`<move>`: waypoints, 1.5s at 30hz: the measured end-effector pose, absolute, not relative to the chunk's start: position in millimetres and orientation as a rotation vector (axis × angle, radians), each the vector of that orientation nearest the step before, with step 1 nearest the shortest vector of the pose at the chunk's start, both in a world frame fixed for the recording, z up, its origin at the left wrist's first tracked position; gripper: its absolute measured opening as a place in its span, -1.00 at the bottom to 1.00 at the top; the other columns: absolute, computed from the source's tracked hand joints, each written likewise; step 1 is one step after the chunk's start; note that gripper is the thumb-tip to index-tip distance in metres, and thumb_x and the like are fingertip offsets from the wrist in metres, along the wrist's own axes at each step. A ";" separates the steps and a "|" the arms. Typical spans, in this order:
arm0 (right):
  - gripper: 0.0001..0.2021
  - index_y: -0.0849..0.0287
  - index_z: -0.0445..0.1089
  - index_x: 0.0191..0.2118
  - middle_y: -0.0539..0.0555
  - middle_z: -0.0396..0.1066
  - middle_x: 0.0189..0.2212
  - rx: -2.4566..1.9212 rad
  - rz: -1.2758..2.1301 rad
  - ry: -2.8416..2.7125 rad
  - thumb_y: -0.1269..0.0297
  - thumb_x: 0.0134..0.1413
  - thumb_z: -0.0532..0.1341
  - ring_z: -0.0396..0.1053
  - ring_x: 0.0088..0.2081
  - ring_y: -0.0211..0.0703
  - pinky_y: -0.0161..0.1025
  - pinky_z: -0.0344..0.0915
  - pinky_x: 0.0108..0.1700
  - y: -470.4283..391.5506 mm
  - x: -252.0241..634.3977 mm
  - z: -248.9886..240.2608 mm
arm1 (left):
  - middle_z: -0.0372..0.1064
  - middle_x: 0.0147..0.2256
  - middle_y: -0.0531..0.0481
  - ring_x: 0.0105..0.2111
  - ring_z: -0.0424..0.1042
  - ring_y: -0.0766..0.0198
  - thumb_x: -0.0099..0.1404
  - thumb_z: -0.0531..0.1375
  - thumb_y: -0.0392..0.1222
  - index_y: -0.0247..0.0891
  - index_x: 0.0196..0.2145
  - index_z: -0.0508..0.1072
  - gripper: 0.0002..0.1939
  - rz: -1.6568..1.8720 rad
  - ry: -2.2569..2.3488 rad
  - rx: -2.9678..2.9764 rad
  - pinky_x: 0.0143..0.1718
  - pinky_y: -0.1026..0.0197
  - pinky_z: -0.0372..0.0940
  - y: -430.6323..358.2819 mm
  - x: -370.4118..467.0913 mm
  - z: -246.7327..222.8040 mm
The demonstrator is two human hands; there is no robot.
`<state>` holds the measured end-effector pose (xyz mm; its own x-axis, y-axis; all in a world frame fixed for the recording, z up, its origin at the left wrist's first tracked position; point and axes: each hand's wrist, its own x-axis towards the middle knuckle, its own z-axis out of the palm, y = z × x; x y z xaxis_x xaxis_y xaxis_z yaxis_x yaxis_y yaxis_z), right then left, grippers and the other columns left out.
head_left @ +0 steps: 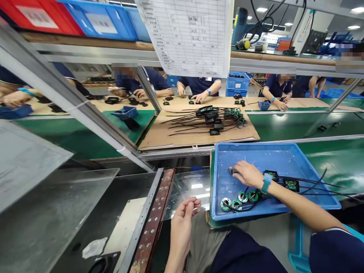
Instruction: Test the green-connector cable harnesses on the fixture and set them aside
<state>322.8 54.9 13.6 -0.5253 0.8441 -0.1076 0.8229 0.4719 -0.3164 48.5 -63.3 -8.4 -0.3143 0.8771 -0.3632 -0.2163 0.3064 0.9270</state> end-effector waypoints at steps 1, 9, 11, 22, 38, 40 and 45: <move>-0.69 0.20 0.45 -0.03 0.22 0.46 -0.11 -1.424 0.518 -2.728 0.09 0.37 0.11 0.35 -0.02 0.00 -0.18 0.23 0.01 44.0 327.5 14.3 | 0.53 -0.21 -0.09 -0.20 0.46 0.20 0.07 0.33 0.32 -0.30 -0.14 0.46 -0.35 1.232 1.495 0.724 -0.13 0.19 0.38 -65.0 53.5 -9.9; -0.43 0.21 0.49 -0.05 0.24 0.55 -0.32 -1.569 0.672 -2.900 -0.22 0.31 0.04 0.51 -0.26 0.08 -0.22 0.22 -0.25 9.6 332.6 -15.8 | 0.41 0.13 -0.19 0.19 0.33 -0.01 0.45 0.01 -0.08 -0.24 0.11 0.42 -0.61 0.852 1.359 1.940 0.20 -0.18 0.24 -59.0 125.4 -26.9; -0.46 0.18 0.49 -0.04 0.20 0.56 -0.33 -1.609 0.711 -2.776 -0.22 0.29 0.08 0.51 -0.26 0.05 -0.26 0.20 -0.29 11.9 333.9 -18.2 | 0.46 0.08 -0.23 0.07 0.43 -0.04 0.46 0.00 -0.14 -0.31 0.16 0.37 -0.59 0.714 1.393 2.142 0.09 -0.19 0.33 -59.0 134.7 -32.4; -0.70 0.23 0.54 -0.09 0.22 0.54 -0.12 -1.924 0.588 -2.455 0.36 0.29 0.06 0.47 -0.04 -0.01 -0.30 0.25 -0.09 106.2 391.3 5.9 | 0.48 0.01 -0.23 0.03 0.43 -0.01 0.49 -0.04 -0.16 -0.33 0.15 0.36 -0.61 0.232 1.549 2.108 0.09 -0.08 0.27 -52.1 148.9 -10.7; -0.68 0.24 0.45 0.06 0.21 0.47 0.01 -1.506 0.729 -2.575 0.29 0.23 0.23 0.37 0.09 0.00 -0.17 0.24 0.15 80.5 390.6 6.6 | 0.47 -0.15 -0.41 -0.12 0.53 -0.15 0.30 -0.01 -0.41 -0.48 -0.09 0.41 -0.71 0.075 1.654 2.134 -0.12 -0.05 0.33 0.6 197.8 -9.5; -0.61 0.20 0.37 0.17 0.18 0.45 0.06 -1.272 0.884 -2.575 0.19 0.30 0.17 0.38 0.09 -0.06 -0.20 0.26 0.16 78.1 365.5 15.6 | 0.44 -0.06 -0.38 -0.07 0.51 -0.06 0.32 -0.02 -0.41 -0.46 0.02 0.33 -0.66 0.228 1.681 2.114 -0.10 0.00 0.35 1.2 193.8 -6.1; -0.46 0.24 0.33 0.21 0.21 0.41 0.08 -0.917 1.157 -2.472 0.03 0.22 0.23 0.40 0.00 -0.05 -0.17 0.34 0.07 83.4 336.9 61.1 | 0.35 0.07 -0.36 0.09 0.40 -0.03 0.33 0.04 -0.42 -0.42 0.23 0.12 -0.48 0.916 1.596 2.185 0.07 -0.06 0.36 10.2 175.6 14.2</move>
